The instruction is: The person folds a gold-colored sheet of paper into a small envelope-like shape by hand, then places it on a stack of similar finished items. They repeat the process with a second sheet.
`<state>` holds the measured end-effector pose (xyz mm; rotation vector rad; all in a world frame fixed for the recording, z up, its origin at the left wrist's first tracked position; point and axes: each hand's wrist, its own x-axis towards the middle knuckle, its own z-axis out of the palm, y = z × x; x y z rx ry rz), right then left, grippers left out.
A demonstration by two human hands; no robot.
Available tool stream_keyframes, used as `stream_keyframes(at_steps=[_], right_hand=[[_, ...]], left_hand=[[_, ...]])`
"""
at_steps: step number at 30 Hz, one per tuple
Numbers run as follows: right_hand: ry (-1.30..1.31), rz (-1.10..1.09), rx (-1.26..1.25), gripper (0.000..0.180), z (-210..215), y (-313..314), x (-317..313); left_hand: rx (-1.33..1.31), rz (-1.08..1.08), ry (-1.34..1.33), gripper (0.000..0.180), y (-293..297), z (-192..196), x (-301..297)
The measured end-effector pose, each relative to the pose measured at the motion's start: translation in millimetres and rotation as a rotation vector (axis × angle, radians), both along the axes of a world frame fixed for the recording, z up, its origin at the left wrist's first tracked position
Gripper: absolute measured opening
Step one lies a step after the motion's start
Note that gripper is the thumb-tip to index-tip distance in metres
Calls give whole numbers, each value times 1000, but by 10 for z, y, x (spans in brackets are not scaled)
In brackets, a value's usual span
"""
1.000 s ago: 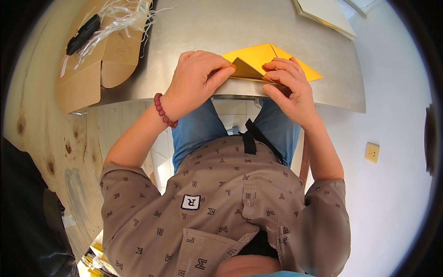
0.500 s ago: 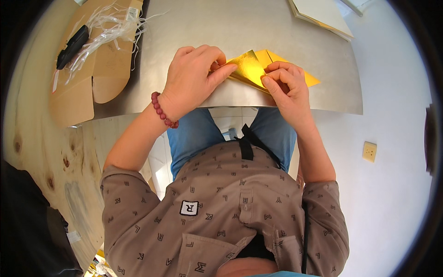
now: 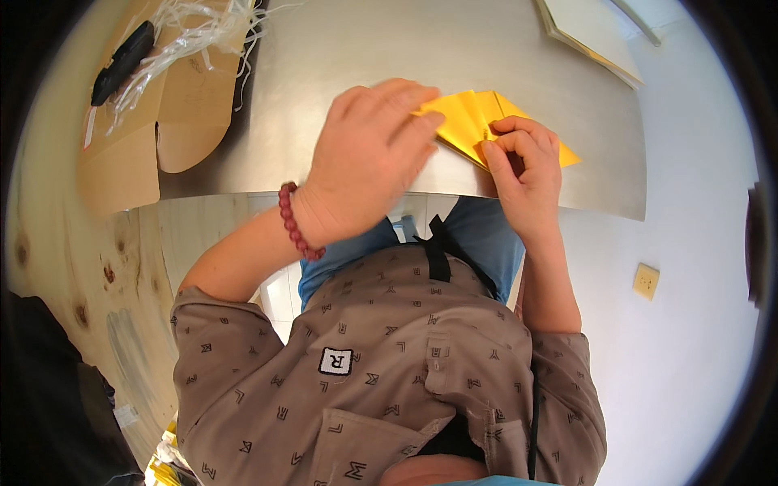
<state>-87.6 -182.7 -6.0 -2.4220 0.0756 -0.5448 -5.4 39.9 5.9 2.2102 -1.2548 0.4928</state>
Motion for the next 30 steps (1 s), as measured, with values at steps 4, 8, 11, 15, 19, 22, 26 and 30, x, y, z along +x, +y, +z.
stream_keyframes(at_steps=[4,8,11,15,19,22,26,30], right_hand=[[20,-11,17,11,4,22,-6],[28,1,-8,10,14,13,-10],[42,9,-14,10,22,6,-14],[53,0,5,9,21,10,-8],[70,-15,27,9,23,19,-9],[72,-23,34,10,27,27,-5],[84,-30,13,11,46,31,-6],[96,-41,11,11,53,37,-6]], left_hand=[[144,-107,142,56,129,10,-251],[200,-111,193,69,218,-39,-264],[224,-111,222,71,274,-50,-244],[254,-107,259,75,318,-65,-220],[239,-114,289,80,321,-78,-199],[246,-108,301,85,307,-78,-186],[249,-97,329,89,290,-62,-188],[263,-93,347,90,280,-52,-183]])
